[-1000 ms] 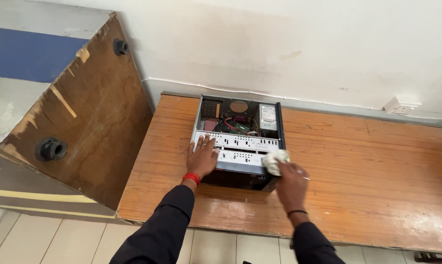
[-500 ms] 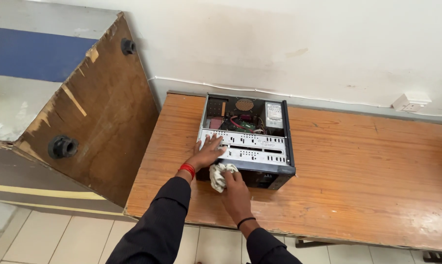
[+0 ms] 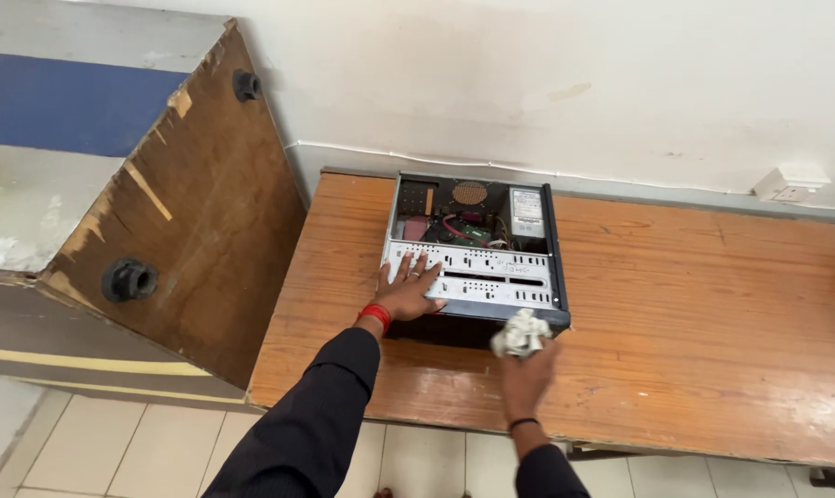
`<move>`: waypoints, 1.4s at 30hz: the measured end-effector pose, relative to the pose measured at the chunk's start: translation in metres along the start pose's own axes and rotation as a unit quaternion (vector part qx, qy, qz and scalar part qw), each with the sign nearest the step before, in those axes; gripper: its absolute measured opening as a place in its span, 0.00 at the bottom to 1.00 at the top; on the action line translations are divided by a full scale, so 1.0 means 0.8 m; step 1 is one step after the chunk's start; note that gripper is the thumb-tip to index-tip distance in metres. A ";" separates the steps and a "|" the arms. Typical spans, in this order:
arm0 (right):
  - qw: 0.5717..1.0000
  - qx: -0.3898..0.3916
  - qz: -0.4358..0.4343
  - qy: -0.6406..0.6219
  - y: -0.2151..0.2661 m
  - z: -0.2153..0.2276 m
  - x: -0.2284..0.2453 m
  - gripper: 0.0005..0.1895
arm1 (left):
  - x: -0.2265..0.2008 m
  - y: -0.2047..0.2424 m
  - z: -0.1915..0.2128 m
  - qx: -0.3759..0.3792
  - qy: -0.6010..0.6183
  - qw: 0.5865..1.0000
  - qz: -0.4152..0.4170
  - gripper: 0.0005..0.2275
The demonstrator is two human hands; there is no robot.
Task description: The person wipes the back panel of an open computer case with a white cloth. They systematically clean the metal surface, moving the cloth across the area while holding the case steady with their other hand.
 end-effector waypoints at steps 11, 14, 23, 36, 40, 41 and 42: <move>0.775 0.271 -0.428 -0.378 0.127 -0.200 -0.010 0.15 | -0.003 0.000 0.001 0.012 0.004 1.000 -0.025 0.39; 0.704 0.215 -0.502 -0.454 0.095 -0.232 -0.167 0.15 | -0.003 0.005 0.003 0.008 0.003 1.000 -0.022 0.38; 0.738 -0.012 -0.541 -0.403 0.049 -0.164 -0.208 0.15 | -0.011 0.006 0.009 -0.003 -0.005 1.000 -0.018 0.37; 0.562 0.386 -0.586 -0.439 0.244 -0.383 -0.116 0.14 | -0.010 0.009 0.008 -0.009 -0.002 0.999 -0.036 0.37; 0.558 0.309 -0.607 -0.474 0.180 -0.308 -0.127 0.14 | -0.011 0.010 0.010 -0.004 -0.010 0.999 -0.033 0.36; 0.581 0.273 -0.603 -0.474 0.157 -0.297 -0.156 0.15 | -0.010 0.009 0.009 0.000 -0.005 0.999 -0.033 0.37; 0.603 0.236 -0.598 -0.472 0.133 -0.283 -0.185 0.15 | -0.011 0.007 0.007 0.005 -0.001 0.999 -0.034 0.37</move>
Point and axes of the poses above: each hand's wrist, its own y-axis away from the middle knuckle, its own z-axis out of the back of the hand, x = y × z, the point moved 8 cm from there along -y, towards the middle knuckle, and after that the axes turned 7 degrees about -x, right-handed, at the moved point
